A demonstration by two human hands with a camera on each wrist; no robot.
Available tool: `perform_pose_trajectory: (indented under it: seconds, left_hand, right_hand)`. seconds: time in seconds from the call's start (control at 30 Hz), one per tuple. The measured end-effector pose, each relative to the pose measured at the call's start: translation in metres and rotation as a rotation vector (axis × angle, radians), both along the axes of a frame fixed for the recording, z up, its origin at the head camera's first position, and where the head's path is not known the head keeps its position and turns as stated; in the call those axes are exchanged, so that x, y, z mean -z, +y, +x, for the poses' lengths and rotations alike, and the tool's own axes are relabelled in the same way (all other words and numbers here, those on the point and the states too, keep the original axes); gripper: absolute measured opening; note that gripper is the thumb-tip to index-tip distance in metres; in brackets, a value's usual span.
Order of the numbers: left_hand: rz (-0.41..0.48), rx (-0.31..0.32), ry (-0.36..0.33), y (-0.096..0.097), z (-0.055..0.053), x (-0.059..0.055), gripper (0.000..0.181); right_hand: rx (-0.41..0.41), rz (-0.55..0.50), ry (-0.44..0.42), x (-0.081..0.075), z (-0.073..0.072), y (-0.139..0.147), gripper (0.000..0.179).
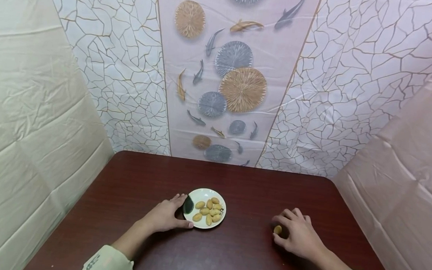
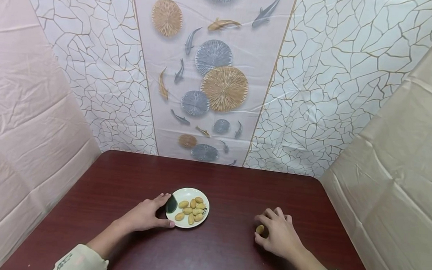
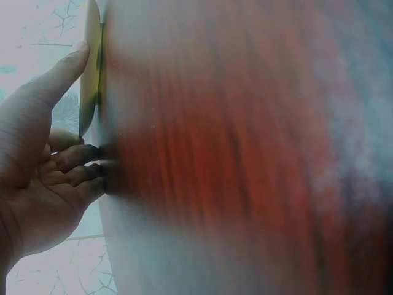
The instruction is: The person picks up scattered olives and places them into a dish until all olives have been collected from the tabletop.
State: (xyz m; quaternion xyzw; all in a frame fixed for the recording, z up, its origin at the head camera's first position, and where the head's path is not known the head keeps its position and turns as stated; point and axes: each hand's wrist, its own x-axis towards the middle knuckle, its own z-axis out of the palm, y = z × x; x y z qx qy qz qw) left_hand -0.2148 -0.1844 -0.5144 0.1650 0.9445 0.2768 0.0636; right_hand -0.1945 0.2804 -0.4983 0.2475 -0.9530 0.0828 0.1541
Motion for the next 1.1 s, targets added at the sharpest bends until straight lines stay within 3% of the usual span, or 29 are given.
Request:
perform_pose_trajectory:
  seconds: [0.63, 1.1]
  left_hand:
    - [-0.002, 0.013, -0.008, 0.0, -0.001, 0.006, 0.116]
    - [-0.021, 0.004, -0.018, 0.0, -0.005, -0.001, 0.114]
  right_hand:
    - [0.0, 0.008, -0.014, 0.013, 0.0, 0.003, 0.026]
    - [-0.085, -0.062, 0.041, 0.003, -0.01, -0.026, 0.028]
